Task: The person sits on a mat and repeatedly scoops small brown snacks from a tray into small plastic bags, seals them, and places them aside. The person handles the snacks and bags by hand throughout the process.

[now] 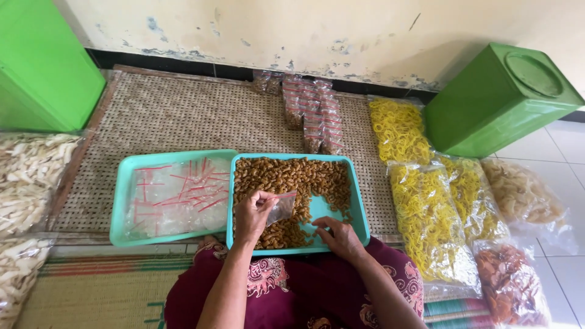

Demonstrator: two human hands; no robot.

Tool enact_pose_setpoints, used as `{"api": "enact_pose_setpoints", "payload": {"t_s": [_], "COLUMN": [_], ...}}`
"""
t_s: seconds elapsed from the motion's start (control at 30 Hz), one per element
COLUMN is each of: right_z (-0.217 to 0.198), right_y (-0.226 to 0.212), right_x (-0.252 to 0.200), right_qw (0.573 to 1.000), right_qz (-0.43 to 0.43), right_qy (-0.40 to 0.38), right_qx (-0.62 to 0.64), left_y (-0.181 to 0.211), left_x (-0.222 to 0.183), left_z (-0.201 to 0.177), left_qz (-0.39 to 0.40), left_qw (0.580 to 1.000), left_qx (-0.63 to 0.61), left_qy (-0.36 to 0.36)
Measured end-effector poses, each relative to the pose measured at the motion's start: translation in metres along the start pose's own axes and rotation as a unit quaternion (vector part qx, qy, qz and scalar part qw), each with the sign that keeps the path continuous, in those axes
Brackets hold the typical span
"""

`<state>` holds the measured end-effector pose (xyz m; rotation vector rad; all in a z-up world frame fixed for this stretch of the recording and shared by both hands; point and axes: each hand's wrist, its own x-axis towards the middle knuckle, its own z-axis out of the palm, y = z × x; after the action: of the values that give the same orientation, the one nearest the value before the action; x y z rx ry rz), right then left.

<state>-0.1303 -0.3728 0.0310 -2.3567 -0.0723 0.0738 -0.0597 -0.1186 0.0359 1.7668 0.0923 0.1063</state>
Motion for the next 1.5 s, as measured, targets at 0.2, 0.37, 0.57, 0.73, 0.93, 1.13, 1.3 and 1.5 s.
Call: {"api": "enact_pose_setpoints", "payload": {"t_s": [0.2, 0.37, 0.57, 0.73, 0.93, 1.13, 1.3, 1.5], "right_z": [-0.021, -0.019, -0.019, -0.019, -0.019, -0.027, -0.027, -0.022], "right_y": [-0.063, -0.092, -0.091, -0.074, -0.04, -0.022, -0.015, -0.013], "right_x": [0.009, 0.018, 0.02, 0.019, 0.017, 0.017, 0.021, 0.021], "right_qw": [0.981, 0.975, 0.971, 0.973, 0.988, 0.976, 0.956, 0.941], "right_qz": [-0.142, -0.198, -0.229, -0.219, -0.082, 0.054, 0.035, 0.023], "right_qy": [0.11, 0.093, 0.07, 0.065, 0.105, 0.125, 0.123, 0.124], "right_qx": [0.076, 0.048, 0.009, 0.011, 0.073, 0.17, 0.265, 0.313], "left_y": [-0.009, -0.001, 0.011, 0.001, -0.002, 0.021, 0.054, 0.034], "left_x": [-0.011, -0.016, -0.017, -0.011, -0.016, -0.017, -0.022, -0.023], "left_z": [0.008, 0.014, 0.013, 0.027, 0.035, 0.041, 0.038, 0.049], "left_qz": [0.052, 0.038, 0.013, 0.023, 0.021, 0.007, -0.015, -0.021], "left_qw": [0.998, 0.997, 0.994, 0.992, 0.974, 0.962, 0.951, 0.961], "left_qx": [0.022, 0.022, 0.035, 0.024, 0.105, 0.142, 0.197, 0.113], "left_qy": [-0.042, -0.063, -0.102, -0.121, -0.2, -0.232, -0.24, -0.25]}}
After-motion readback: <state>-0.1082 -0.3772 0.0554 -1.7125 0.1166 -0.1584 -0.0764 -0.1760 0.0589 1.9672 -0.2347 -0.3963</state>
